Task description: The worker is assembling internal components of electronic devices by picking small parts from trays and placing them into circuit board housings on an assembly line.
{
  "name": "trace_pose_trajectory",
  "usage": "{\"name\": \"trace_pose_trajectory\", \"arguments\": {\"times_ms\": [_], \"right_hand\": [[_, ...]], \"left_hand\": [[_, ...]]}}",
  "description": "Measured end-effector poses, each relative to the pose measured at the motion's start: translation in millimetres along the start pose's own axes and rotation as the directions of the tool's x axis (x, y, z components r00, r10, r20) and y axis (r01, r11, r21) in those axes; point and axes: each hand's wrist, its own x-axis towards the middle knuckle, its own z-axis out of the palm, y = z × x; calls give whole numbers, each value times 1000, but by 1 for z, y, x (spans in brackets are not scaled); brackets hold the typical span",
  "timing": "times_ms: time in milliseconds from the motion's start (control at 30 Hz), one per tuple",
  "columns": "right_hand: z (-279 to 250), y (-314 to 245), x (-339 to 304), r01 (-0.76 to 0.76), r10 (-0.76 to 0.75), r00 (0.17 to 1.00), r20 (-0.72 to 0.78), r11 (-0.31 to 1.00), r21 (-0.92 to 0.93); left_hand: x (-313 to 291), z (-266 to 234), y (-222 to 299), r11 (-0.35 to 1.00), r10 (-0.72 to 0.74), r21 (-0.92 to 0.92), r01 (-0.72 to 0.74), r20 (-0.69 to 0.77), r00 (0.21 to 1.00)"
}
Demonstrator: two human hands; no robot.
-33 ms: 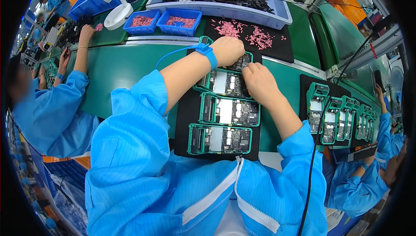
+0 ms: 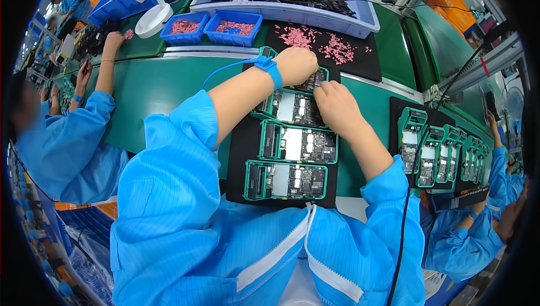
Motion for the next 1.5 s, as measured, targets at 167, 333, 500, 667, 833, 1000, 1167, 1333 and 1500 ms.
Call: {"name": "trace_pose_trajectory", "arguments": {"times_ms": [167,333,500,667,833,1000,1167,1333,1500], "right_hand": [[-4,6,3,53,-57,994,98,998,36],[-1,9,-12,-13,7,1000,30,982,189],[-10,5,-9,-88,68,994,90,968,236],[19,46,1,-395,520,849,-95,744,539],[44,79,12,-488,626,770,-119,699,522],[59,110,38,-541,625,775,-92,732,414],[60,116,56,-595,609,793,-19,781,187],[64,118,61,-549,548,836,23,834,51],[71,120,57,-506,505,863,32,860,71]], "left_hand": [[0,0,-2,999,33,-18,-32,6,999],[14,-1,-15,998,46,-54,-44,48,998],[41,-12,-43,918,6,-397,23,73,997],[83,13,-53,939,-131,-318,130,19,991],[101,35,-51,943,-147,-287,168,95,985],[104,28,-63,947,-135,-261,186,202,970],[98,24,-64,952,-146,-237,195,207,967],[97,22,-67,951,-203,-203,232,155,967],[94,27,-68,942,-223,-214,257,171,960]]}}
